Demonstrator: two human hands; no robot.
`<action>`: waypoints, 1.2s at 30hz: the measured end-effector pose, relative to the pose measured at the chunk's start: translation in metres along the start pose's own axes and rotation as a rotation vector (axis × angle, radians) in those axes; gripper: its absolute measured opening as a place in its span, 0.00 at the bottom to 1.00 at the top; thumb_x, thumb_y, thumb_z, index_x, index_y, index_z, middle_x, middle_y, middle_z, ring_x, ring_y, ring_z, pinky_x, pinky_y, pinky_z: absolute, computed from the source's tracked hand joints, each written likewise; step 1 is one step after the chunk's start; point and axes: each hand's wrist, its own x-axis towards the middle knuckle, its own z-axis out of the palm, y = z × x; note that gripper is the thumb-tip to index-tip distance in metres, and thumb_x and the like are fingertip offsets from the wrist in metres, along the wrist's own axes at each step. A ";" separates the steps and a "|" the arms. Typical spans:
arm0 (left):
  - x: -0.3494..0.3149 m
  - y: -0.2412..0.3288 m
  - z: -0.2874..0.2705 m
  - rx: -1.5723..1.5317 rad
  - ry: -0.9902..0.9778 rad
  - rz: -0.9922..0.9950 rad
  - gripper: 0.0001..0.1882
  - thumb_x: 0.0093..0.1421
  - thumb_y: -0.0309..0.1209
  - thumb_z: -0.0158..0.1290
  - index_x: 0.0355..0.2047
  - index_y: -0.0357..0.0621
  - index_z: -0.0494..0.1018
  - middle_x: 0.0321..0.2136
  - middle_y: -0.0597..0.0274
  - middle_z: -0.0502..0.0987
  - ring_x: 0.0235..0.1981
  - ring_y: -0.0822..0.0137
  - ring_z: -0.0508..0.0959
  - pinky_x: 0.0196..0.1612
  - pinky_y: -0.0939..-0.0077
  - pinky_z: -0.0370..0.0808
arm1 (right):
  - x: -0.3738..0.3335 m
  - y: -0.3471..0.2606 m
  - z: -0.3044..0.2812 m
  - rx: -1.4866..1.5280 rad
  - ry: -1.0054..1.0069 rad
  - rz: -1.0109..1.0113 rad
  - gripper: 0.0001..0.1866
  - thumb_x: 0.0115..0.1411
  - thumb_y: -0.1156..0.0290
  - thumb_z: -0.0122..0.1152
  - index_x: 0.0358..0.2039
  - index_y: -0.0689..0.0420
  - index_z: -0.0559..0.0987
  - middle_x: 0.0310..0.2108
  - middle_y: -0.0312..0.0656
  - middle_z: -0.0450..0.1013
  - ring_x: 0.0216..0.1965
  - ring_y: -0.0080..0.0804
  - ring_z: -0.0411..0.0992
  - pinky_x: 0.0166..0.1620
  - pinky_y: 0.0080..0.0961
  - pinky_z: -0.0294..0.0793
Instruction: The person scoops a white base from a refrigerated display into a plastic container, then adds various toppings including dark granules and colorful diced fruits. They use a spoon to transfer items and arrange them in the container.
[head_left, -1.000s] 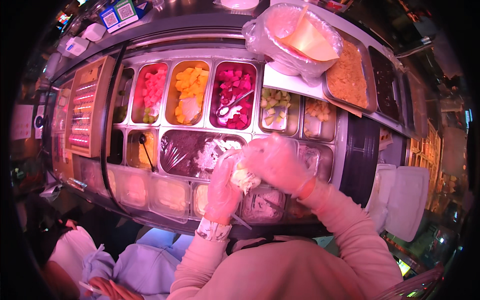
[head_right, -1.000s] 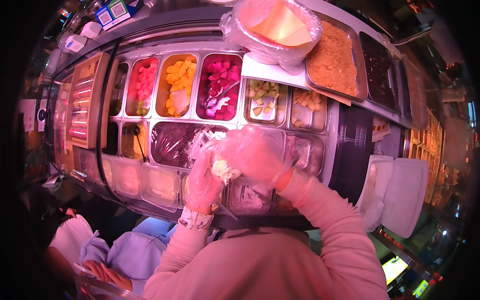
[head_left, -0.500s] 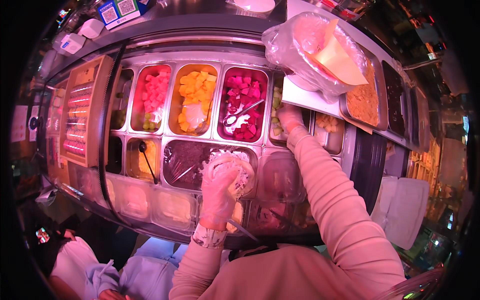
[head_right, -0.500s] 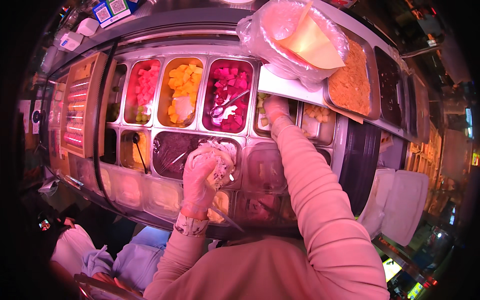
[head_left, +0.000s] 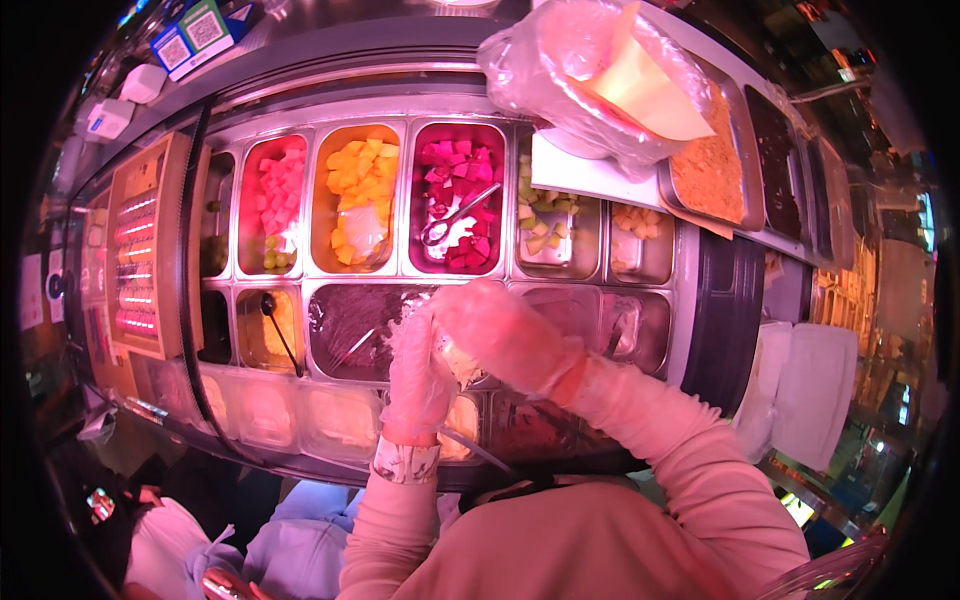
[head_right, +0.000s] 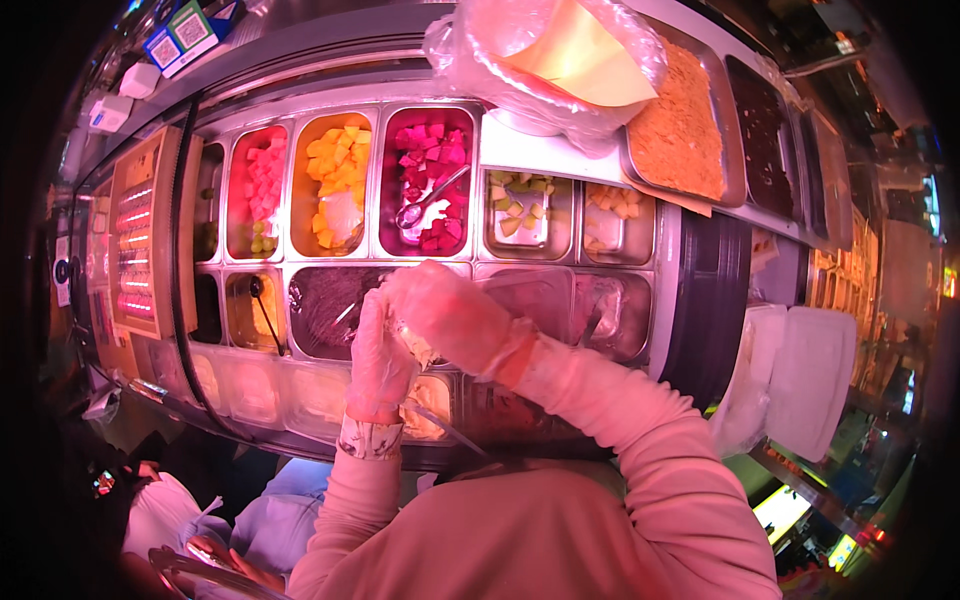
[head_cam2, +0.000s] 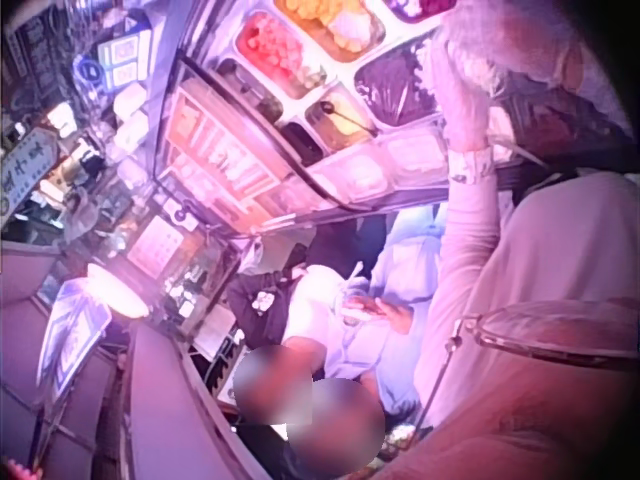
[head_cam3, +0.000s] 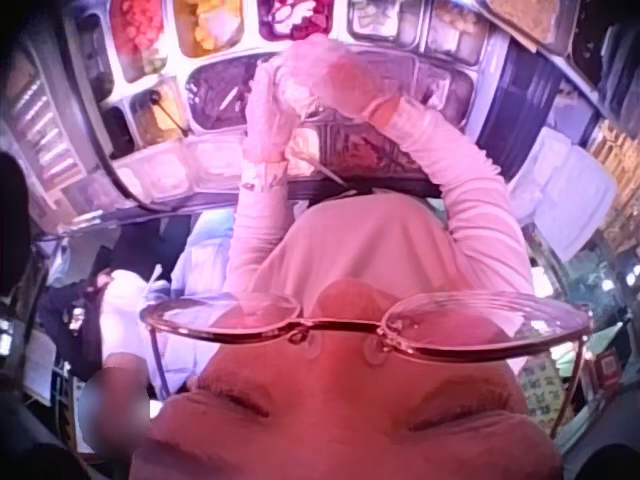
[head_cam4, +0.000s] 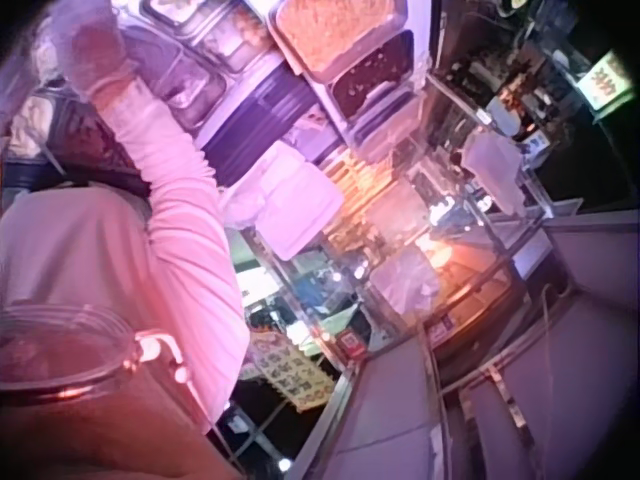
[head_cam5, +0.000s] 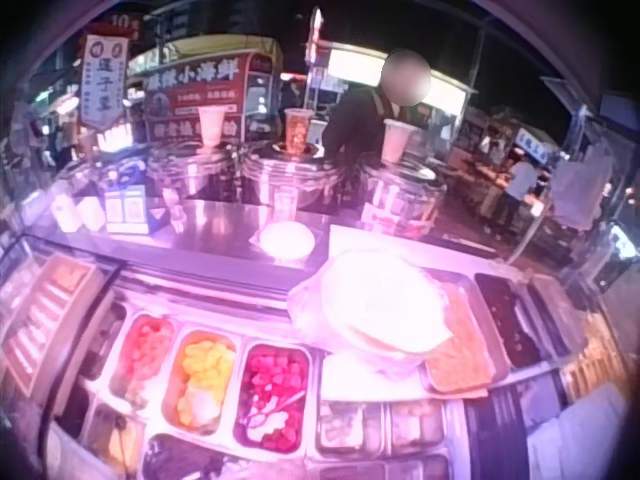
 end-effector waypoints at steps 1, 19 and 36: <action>-0.002 -0.001 0.000 -0.020 0.011 0.010 0.25 0.76 0.48 0.46 0.59 0.41 0.73 0.55 0.61 0.77 0.60 0.64 0.75 0.67 0.64 0.68 | -0.001 -0.003 0.012 0.032 0.071 -0.021 0.15 0.62 0.76 0.59 0.50 0.64 0.80 0.54 0.49 0.77 0.57 0.47 0.75 0.61 0.40 0.76; -0.001 0.037 -0.023 -0.427 0.107 -0.110 0.22 0.71 0.39 0.54 0.59 0.36 0.72 0.52 0.53 0.78 0.55 0.59 0.79 0.62 0.61 0.75 | -0.061 0.242 0.070 -0.375 -0.209 0.828 0.09 0.60 0.74 0.57 0.34 0.62 0.85 0.38 0.62 0.80 0.42 0.62 0.80 0.47 0.50 0.80; -0.003 0.042 -0.027 -0.658 0.017 -0.088 0.24 0.74 0.42 0.52 0.62 0.40 0.67 0.54 0.50 0.78 0.55 0.57 0.79 0.59 0.58 0.77 | 0.032 -0.032 0.050 0.344 0.119 0.100 0.07 0.64 0.69 0.62 0.41 0.55 0.83 0.34 0.44 0.79 0.38 0.47 0.79 0.43 0.38 0.80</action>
